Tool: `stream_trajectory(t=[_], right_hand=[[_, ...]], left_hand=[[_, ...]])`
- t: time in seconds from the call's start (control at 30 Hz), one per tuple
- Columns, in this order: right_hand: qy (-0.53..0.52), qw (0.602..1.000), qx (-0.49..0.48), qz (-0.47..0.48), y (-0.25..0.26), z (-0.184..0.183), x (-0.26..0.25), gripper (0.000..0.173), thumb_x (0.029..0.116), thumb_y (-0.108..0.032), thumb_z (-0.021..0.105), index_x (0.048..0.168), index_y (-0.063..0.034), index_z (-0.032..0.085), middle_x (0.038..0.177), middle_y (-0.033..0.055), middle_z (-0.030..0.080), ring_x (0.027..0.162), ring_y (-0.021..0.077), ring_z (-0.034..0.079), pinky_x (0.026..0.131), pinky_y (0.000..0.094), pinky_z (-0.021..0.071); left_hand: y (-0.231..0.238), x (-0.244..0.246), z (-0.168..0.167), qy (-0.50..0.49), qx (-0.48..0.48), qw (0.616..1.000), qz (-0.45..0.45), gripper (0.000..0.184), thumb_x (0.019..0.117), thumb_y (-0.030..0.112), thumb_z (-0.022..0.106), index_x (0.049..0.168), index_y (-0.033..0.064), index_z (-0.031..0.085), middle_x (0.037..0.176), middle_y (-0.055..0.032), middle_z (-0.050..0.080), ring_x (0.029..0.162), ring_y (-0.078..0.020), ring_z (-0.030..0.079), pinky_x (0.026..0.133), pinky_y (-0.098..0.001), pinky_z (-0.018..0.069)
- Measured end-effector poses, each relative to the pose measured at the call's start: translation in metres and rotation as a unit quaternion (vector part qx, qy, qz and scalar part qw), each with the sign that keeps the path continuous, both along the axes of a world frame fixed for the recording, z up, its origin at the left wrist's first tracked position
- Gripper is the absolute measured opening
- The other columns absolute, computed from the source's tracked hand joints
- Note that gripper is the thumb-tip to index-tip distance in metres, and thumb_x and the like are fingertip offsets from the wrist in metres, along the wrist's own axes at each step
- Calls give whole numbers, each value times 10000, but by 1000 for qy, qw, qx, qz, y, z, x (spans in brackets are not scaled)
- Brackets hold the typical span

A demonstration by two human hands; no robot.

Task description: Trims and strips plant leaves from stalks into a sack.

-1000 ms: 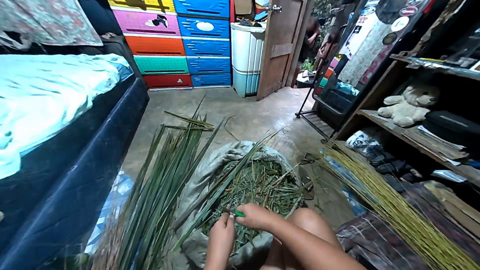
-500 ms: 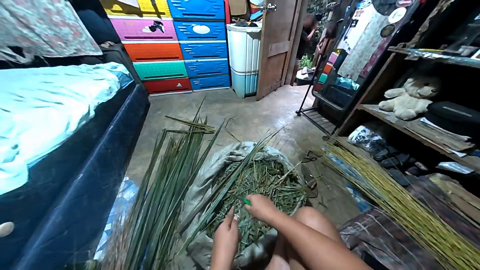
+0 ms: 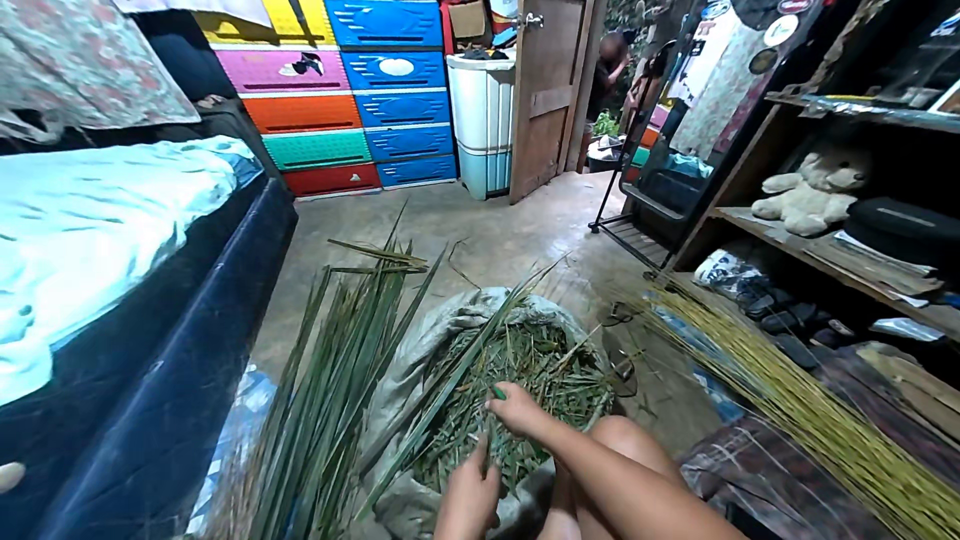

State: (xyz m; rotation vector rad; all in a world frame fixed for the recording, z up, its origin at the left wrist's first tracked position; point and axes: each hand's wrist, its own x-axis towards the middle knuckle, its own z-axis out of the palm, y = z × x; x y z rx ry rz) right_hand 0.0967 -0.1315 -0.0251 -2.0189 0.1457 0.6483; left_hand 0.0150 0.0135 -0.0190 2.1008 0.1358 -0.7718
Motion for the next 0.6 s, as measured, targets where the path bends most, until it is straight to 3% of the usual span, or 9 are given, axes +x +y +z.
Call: stream_trajectory(t=[0.1, 0.17, 0.3, 0.37, 0.4, 0.43, 0.47, 0.5, 0.6], right_hand=[[-26, 997, 0, -72, -7, -5, 7, 266, 1080, -200, 534, 1230, -3, 631, 971, 143, 613, 794, 226, 561, 753, 425, 482], [-38, 996, -9, -83, -9, -4, 8, 274, 1084, -202, 523, 1248, -11, 631, 1026, 164, 630, 856, 253, 591, 798, 450, 492], [-18, 998, -55, 28, -1, 7, -4, 328, 1050, -145, 509, 1344, -33, 605, 1208, 230, 653, 1070, 347, 644, 930, 543, 501], [-4, 989, -78, 124, 8, 9, -16, 352, 1049, -164, 517, 1362, -20, 591, 1218, 260, 649, 1102, 389, 645, 940, 589, 496], [-2, 982, -93, 165, 12, 10, -22, 348, 1046, -183, 527, 1343, -18, 602, 1197, 263, 661, 1099, 405, 651, 932, 614, 496], [1, 974, -113, 195, 17, 12, -29, 343, 1048, -208, 530, 1326, -23, 609, 1180, 261, 671, 1100, 416, 656, 923, 634, 497], [7, 969, -132, 210, 22, 15, -35, 348, 1053, -226, 525, 1325, -26, 608, 1185, 261, 675, 1118, 427, 657, 924, 652, 495], [13, 964, -153, 217, 26, 17, -40, 351, 1058, -242, 513, 1324, -29, 598, 1199, 257, 674, 1143, 434, 654, 929, 664, 494], [8, 952, -220, 212, 34, 24, -46, 371, 1070, -270, 502, 1353, -42, 577, 1243, 241, 677, 1191, 433, 650, 946, 663, 504]], left_hand=[[-4, -1, 2, 3, 4, 1000, 0, 538, 1103, 253, 448, 1617, 142, 335, 978, -163, 732, 726, -268, 686, 717, -455, 566], [-4, -1, 0, -6, -8, 1000, 15, 496, 1115, 230, 397, 1598, 122, 377, 952, -153, 737, 669, -242, 650, 667, -431, 536], [2, 4, -7, -28, -12, 997, 69, 461, 1128, 229, 364, 1557, 78, 438, 900, -137, 730, 633, -223, 618, 635, -415, 513], [8, 8, -14, -35, 1, 995, 92, 448, 1129, 235, 360, 1518, 54, 488, 909, -136, 736, 657, -229, 632, 640, -423, 516], [12, 10, -17, -41, 8, 994, 101, 429, 1124, 230, 363, 1447, 22, 555, 920, -148, 738, 689, -248, 652, 666, -447, 530], [14, 12, -19, -53, 19, 992, 114, 394, 1115, 221, 377, 1303, -6, 638, 909, -160, 729, 711, -268, 662, 687, -473, 537], [16, 12, -19, -61, 27, 990, 127, 375, 1098, 203, 390, 1177, -26, 676, 896, -179, 710, 741, -295, 663, 712, -502, 533], [17, 13, -18, -64, 36, 988, 135, 375, 1093, 197, 392, 1133, -38, 682, 900, -195, 693, 782, -319, 663, 743, -525, 530], [18, 13, -17, -66, 55, 988, 128, 404, 1094, 196, 368, 1243, -26, 671, 955, -195, 722, 855, -333, 687, 799, -535, 531]])
